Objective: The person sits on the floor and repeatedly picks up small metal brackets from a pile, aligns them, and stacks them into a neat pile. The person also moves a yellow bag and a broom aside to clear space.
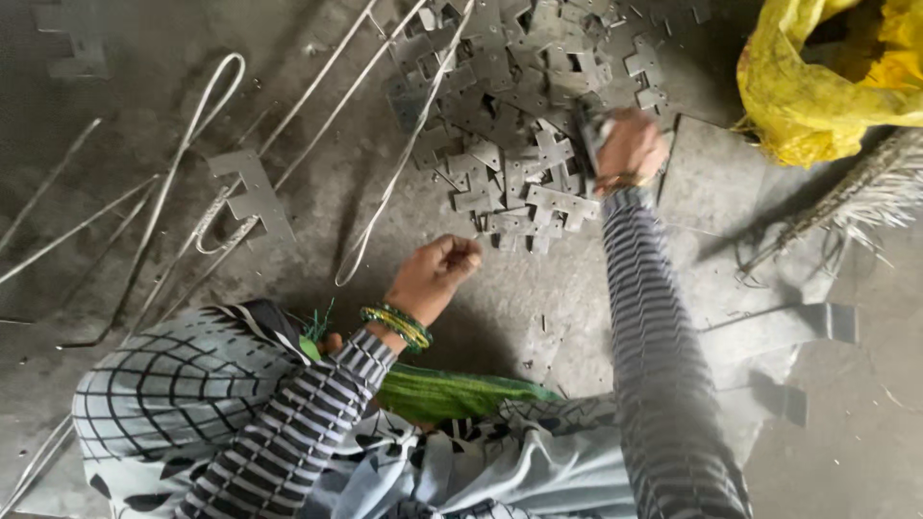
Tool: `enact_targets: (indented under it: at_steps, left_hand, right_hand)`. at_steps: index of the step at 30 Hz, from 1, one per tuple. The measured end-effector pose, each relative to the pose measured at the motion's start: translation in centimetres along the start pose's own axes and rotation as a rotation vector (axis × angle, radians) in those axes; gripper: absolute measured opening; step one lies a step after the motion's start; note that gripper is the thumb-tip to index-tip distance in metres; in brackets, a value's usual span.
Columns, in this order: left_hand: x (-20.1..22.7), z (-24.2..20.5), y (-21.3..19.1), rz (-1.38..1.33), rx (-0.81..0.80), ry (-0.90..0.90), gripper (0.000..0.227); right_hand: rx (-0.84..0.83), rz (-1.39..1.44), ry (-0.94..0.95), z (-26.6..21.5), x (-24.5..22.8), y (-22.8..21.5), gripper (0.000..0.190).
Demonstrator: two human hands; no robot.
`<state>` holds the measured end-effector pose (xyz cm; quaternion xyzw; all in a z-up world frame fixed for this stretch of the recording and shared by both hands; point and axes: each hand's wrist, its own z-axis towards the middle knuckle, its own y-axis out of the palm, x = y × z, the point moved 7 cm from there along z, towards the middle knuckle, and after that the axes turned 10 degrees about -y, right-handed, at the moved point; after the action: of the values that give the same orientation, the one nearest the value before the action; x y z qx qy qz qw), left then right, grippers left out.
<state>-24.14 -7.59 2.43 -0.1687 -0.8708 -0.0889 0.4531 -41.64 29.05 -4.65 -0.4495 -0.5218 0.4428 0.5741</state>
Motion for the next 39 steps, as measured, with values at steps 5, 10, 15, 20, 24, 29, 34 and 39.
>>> enact_targets:
  at_steps: [5,10,15,20,24,29,34,39]
  left_hand:
    - [-0.5,-0.1,1.3,0.285,0.099,-0.04,0.04]
    - [0.4,-3.2,0.4,-0.004,0.065,0.225,0.038]
    - [-2.5,-6.3,-0.3,-0.345,0.055,0.139,0.043]
    - [-2.2,-3.2,2.5,-0.92,-0.326,0.122,0.049]
    - [-4.2,-0.1,2.1,-0.884,-0.139,-0.012,0.039]
    - [-5.3,0.6,1.4,-0.772,0.021,0.012,0.038]
    - [-5.8,0.8,1.1,-0.813,0.048,-0.05,0.045]
    - [-5.8,1.6,0.9,-0.821,0.058,-0.072,0.05]
  right_hand:
    - [0.076,0.082,-0.181,-10.2,-5.6,-4.6,0.025]
    - [0.171,0.078,-0.331,-16.2,-8.6,-11.8,0.037]
    - [0.094,0.678,-0.164,-18.6,-7.6,-15.7,0.022]
    - [-0.26,1.078,-0.12,-19.5,-10.2,-12.5,0.041]
    - [0.005,0.142,-0.358,-20.8,-13.8,-11.4,0.07]
    - [-0.289,0.208,-0.243,-25.2,-14.0,-5.9,0.074]
    - [-0.238,0.314,-0.015,-23.2,-7.5,-2.3,0.053]
    - [-0.092,0.333,0.04,-22.0,-3.7,-1.9,0.054]
